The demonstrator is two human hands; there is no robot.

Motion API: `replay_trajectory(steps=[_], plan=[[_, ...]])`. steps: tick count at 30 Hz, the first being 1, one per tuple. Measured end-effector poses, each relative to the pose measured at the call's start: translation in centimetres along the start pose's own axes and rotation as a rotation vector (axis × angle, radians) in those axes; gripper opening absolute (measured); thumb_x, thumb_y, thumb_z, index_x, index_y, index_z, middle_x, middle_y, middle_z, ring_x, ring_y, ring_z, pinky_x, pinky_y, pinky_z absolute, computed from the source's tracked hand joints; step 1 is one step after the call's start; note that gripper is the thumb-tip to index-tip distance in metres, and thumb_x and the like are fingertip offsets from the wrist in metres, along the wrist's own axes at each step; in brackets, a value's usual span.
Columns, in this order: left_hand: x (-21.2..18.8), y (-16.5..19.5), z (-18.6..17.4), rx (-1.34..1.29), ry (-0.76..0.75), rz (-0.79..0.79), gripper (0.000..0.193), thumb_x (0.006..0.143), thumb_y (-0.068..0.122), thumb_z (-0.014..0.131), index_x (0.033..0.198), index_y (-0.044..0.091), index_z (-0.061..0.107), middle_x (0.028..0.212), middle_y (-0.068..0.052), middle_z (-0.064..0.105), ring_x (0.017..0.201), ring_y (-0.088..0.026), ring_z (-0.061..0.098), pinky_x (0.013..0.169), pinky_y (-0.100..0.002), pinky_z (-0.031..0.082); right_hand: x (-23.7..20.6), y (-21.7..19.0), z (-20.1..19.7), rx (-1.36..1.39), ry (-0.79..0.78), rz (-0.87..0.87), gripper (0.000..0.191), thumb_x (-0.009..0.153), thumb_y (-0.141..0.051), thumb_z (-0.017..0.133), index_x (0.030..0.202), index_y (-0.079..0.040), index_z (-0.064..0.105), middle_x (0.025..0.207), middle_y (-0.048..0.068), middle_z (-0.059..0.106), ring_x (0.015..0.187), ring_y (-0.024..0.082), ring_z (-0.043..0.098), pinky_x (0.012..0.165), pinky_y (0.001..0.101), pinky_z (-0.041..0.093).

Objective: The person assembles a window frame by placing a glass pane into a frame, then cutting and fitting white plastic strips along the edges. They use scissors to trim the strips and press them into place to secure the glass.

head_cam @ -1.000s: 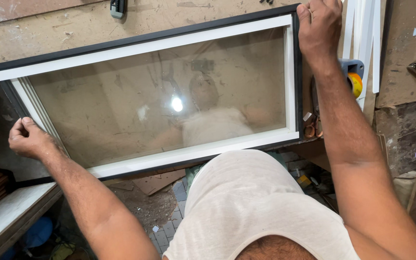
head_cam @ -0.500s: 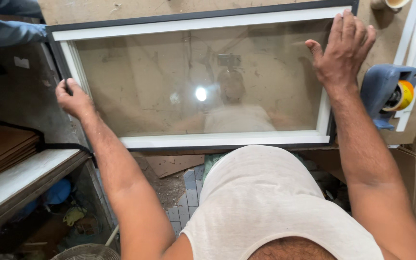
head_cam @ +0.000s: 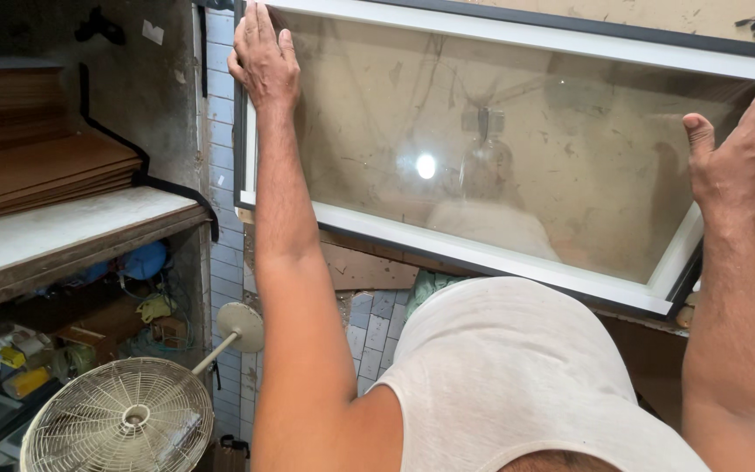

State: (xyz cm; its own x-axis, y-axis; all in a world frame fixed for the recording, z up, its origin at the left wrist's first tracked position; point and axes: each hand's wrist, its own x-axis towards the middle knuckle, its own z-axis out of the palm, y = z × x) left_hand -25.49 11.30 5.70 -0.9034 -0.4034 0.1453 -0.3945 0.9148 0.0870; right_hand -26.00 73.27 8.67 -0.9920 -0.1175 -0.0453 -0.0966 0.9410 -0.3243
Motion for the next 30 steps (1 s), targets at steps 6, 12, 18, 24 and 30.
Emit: replay_trajectory(steps=[6,12,18,24,30], plan=[[0.8,0.1,-0.6,0.044,-0.1,-0.045,0.059,0.109,0.039,0.053,0.16,0.014,0.037,0.168,-0.001,0.032,0.149,-0.025,0.034,0.117,-0.061,0.025,-0.3,0.9,-0.4,0.049,-0.056,0.06,0.1,0.108,-0.072,0.049,0.157,0.014,0.035,0.163,0.034,0.025,0.147,0.051,0.022,0.12,0.0672,0.02],[-0.8,-1.8,0.0,-0.1,-0.042,0.111,0.089,0.101,0.035,0.073,0.168,0.006,0.021,0.172,-0.016,0.02,0.147,-0.04,0.033,0.114,-0.063,0.036,-2.9,5.4,-0.3,0.014,0.058,-0.094,0.093,0.11,-0.055,0.059,0.166,0.013,0.03,0.173,0.026,0.019,0.158,0.046,0.028,0.128,0.0609,0.024],[-14.2,-7.3,-1.2,-0.286,0.05,-0.311,0.044,0.1,0.022,0.074,0.138,0.002,0.062,0.126,-0.021,0.071,0.115,-0.037,0.069,0.101,-0.046,0.052,-15.6,7.1,-1.1,0.062,0.194,0.111,0.047,0.105,-0.018,0.079,0.144,0.002,0.062,0.144,0.02,0.057,0.131,0.038,0.054,0.112,0.0502,0.046],[-26.4,-12.3,-3.2,-0.799,0.064,-0.544,0.028,0.103,0.015,0.074,0.125,-0.003,0.071,0.113,-0.01,0.076,0.097,-0.019,0.073,0.086,-0.034,0.064,-26.6,7.9,-0.3,0.465,0.209,0.534,0.028,0.096,-0.018,0.079,0.117,0.0,0.074,0.103,0.013,0.071,0.085,0.022,0.071,0.075,0.0358,0.058],[-26.6,-12.7,-4.2,-0.932,-0.016,-0.689,0.026,0.101,0.015,0.076,0.123,0.001,0.071,0.103,-0.004,0.075,0.078,-0.01,0.066,0.064,-0.026,0.057,-28.8,9.6,1.3,0.482,0.316,0.448,0.024,0.097,-0.019,0.081,0.109,0.001,0.076,0.097,0.014,0.071,0.08,0.022,0.07,0.071,0.0355,0.056]])
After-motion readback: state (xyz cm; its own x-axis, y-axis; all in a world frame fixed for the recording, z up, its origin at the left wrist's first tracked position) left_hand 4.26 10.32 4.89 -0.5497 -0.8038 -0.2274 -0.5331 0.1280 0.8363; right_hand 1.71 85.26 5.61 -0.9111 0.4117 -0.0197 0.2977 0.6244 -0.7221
